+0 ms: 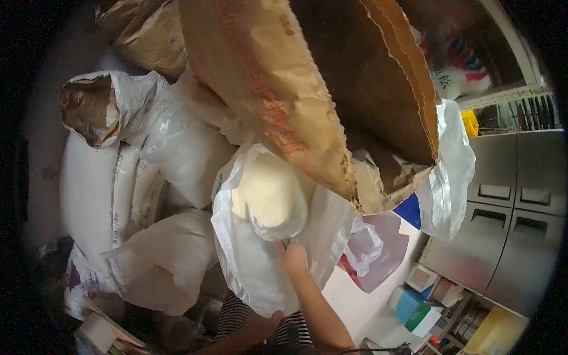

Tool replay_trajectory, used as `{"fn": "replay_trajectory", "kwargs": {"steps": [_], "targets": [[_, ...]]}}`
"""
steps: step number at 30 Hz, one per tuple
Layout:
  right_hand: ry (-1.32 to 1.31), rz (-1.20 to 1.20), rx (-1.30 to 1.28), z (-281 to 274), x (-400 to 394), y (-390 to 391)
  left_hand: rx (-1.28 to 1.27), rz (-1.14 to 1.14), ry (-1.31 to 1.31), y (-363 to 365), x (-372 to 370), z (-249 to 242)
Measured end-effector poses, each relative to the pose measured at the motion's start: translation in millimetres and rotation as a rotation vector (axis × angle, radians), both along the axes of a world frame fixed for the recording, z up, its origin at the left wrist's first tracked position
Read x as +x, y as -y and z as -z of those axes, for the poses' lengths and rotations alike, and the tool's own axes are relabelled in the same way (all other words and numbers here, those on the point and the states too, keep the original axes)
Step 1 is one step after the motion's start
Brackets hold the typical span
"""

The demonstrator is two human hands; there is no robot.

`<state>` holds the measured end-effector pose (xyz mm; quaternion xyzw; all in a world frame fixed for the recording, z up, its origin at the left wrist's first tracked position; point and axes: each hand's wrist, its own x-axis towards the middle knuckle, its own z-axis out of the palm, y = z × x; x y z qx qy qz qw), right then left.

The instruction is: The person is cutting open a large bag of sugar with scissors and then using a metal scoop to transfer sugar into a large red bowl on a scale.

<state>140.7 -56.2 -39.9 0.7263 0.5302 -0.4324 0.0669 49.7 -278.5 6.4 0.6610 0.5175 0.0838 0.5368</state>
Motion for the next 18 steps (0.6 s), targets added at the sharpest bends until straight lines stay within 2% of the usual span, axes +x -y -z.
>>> {"fn": "replay_trajectory", "kwargs": {"steps": [1,4,7,10,13,15,16,18], "targets": [[0.012,0.005,0.012,-5,2,17,0.103,-0.064,0.035,9,-3,8],[0.009,0.084,0.041,-10,-5,43,-0.124,0.152,-0.035,-17,-11,-10],[0.017,0.118,0.026,-22,-3,47,-0.130,0.044,0.140,-21,-21,-14],[0.004,0.079,0.036,-52,8,48,-0.553,-0.324,0.394,-80,-42,-75],[-0.031,0.048,0.061,-92,28,67,-0.403,-0.174,0.659,-155,-80,-144],[-0.068,0.049,0.110,-115,40,76,-0.196,-0.114,0.585,-184,-91,-151],[-0.093,0.054,0.137,-127,47,81,-0.031,-0.161,0.358,-202,-88,-165],[-0.139,0.061,0.207,-154,56,86,0.325,-0.060,-0.078,-227,-74,-166]]}}
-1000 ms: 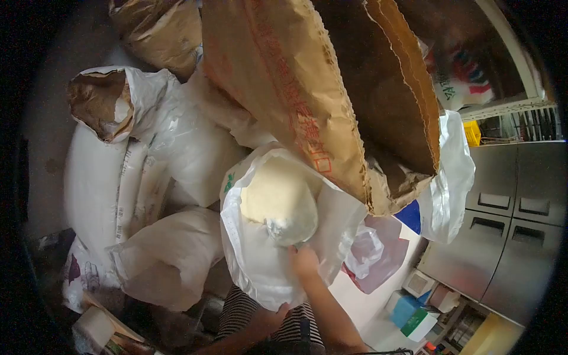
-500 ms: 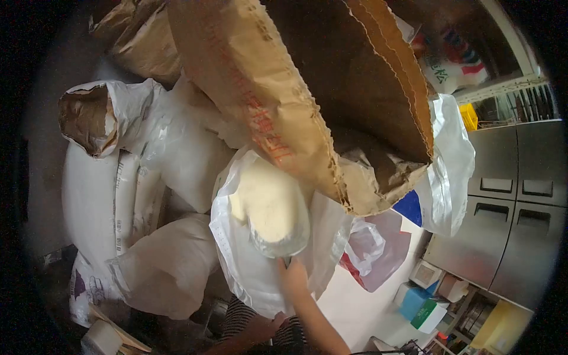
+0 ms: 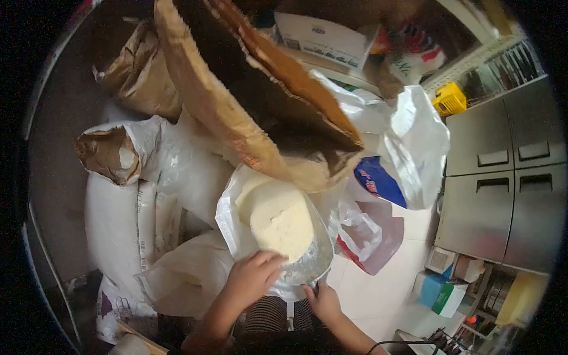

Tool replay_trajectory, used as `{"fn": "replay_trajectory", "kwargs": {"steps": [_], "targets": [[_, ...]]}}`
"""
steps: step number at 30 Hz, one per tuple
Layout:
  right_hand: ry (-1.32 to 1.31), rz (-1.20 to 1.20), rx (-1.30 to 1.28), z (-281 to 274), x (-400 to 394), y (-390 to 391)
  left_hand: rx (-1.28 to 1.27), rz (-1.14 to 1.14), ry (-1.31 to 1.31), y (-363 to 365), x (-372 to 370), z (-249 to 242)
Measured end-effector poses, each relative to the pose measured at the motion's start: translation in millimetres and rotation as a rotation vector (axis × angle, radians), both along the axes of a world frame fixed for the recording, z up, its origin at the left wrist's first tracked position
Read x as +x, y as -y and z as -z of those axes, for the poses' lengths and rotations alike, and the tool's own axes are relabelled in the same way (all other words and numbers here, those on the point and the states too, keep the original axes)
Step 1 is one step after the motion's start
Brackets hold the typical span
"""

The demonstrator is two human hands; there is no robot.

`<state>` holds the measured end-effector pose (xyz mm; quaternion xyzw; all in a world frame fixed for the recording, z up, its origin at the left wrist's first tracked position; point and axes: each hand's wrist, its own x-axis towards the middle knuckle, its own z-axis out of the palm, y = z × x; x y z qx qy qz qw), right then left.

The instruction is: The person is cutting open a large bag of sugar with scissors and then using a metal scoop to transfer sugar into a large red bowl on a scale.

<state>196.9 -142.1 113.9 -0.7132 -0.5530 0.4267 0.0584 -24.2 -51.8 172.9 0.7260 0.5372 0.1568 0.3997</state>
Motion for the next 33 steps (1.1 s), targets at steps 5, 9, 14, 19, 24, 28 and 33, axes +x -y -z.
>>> {"fn": "replay_trajectory", "kwargs": {"steps": [5,9,14,19,24,28,33], "targets": [[-0.003,-0.040,-0.223,-89,6,-10,0.311,0.299,-0.220,-26,22,22],[-0.024,-0.074,-0.154,-115,15,5,0.274,0.474,-0.244,-32,14,-11],[-0.084,-0.087,-0.105,-155,19,5,0.270,0.543,-0.306,-36,8,-58],[-0.115,-0.126,-0.015,-179,25,12,0.244,0.524,-0.296,-33,12,-85],[-0.125,-0.143,-0.018,-204,31,16,0.154,0.308,-0.021,-27,9,-101],[-0.127,-0.131,0.021,-210,36,25,0.120,0.223,-0.028,-23,12,-124],[-0.159,-0.132,0.038,-222,41,28,0.160,0.198,-0.021,-16,19,-141]]}}
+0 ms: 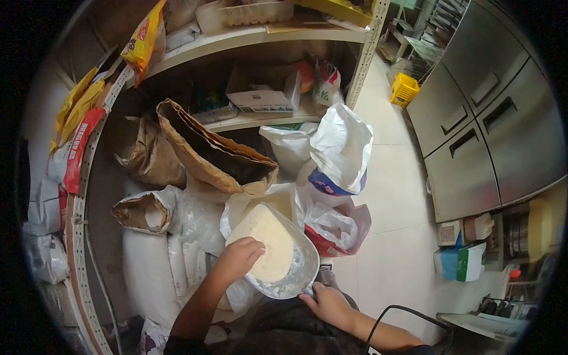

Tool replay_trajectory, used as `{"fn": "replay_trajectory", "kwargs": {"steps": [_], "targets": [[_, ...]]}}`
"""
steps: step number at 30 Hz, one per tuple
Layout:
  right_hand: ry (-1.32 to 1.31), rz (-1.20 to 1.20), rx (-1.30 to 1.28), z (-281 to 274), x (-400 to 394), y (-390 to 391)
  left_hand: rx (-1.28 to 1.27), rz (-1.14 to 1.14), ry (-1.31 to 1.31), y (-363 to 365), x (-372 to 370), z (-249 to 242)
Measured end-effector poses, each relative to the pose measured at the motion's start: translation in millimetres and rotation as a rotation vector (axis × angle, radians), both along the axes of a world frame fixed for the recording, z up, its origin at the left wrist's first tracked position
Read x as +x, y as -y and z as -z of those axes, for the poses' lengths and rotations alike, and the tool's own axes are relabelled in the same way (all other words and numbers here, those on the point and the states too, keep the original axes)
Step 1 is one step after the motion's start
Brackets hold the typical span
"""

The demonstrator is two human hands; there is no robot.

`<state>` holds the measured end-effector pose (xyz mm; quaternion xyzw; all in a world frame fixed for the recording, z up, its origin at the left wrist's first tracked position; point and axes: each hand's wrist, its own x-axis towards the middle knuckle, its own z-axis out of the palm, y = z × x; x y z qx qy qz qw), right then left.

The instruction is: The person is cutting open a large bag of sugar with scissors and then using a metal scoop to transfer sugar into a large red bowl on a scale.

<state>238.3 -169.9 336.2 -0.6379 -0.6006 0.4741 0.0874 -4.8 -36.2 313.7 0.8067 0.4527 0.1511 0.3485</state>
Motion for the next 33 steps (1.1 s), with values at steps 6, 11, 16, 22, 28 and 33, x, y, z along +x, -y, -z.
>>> {"fn": "replay_trajectory", "kwargs": {"steps": [6,11,16,22,28,33], "targets": [[-0.049,-0.005,0.035,-12,2,4,0.043,0.034,-0.004,9,8,-6],[-0.042,-0.011,-0.003,-21,4,8,0.150,0.086,-0.014,14,13,-12],[-0.031,-0.020,-0.013,-27,7,10,0.231,0.181,-0.140,18,17,-13],[-0.030,-0.026,-0.008,-31,11,15,0.386,0.061,-0.087,18,20,-36],[-0.045,-0.024,0.018,-32,16,23,0.275,-0.193,-0.017,3,5,-32],[-0.066,-0.055,0.021,-31,18,23,0.224,-0.123,-0.059,1,5,-31]]}}
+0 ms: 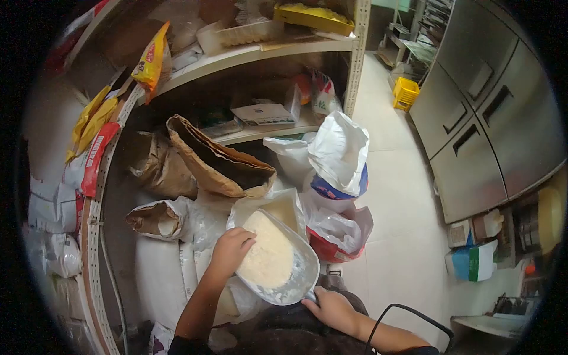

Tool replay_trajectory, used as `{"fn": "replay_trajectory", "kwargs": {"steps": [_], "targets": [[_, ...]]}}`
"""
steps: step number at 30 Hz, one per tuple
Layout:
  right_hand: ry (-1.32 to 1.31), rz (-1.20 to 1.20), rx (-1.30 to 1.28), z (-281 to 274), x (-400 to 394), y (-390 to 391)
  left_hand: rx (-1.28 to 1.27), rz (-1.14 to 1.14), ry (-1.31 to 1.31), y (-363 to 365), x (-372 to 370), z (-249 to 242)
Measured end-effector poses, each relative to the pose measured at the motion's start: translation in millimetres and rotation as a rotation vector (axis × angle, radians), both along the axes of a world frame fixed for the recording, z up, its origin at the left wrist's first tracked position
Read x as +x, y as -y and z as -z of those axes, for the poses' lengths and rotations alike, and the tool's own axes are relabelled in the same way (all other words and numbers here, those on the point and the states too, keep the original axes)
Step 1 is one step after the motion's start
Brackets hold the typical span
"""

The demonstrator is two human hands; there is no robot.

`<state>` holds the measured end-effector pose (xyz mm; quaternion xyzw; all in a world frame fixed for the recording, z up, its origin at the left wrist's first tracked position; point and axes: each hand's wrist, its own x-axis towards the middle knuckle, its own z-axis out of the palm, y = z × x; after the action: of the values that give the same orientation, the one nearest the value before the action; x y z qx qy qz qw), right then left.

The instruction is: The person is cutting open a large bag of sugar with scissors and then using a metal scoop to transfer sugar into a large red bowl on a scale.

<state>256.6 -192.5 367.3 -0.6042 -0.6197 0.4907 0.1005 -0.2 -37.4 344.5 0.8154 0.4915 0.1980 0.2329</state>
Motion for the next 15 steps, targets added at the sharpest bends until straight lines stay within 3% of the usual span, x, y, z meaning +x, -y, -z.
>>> {"fn": "replay_trajectory", "kwargs": {"steps": [6,10,13,15], "targets": [[-0.017,-0.089,0.060,12,13,-5,0.150,-0.109,-0.063,15,7,-6],[-0.028,-0.173,0.255,26,29,-9,0.234,-0.122,-0.071,38,6,-6],[-0.249,-0.226,0.024,-35,32,-27,0.363,-0.178,-0.100,61,19,-4],[-0.272,-0.306,0.116,-26,43,-28,0.362,-0.300,-0.188,84,34,-16]]}}
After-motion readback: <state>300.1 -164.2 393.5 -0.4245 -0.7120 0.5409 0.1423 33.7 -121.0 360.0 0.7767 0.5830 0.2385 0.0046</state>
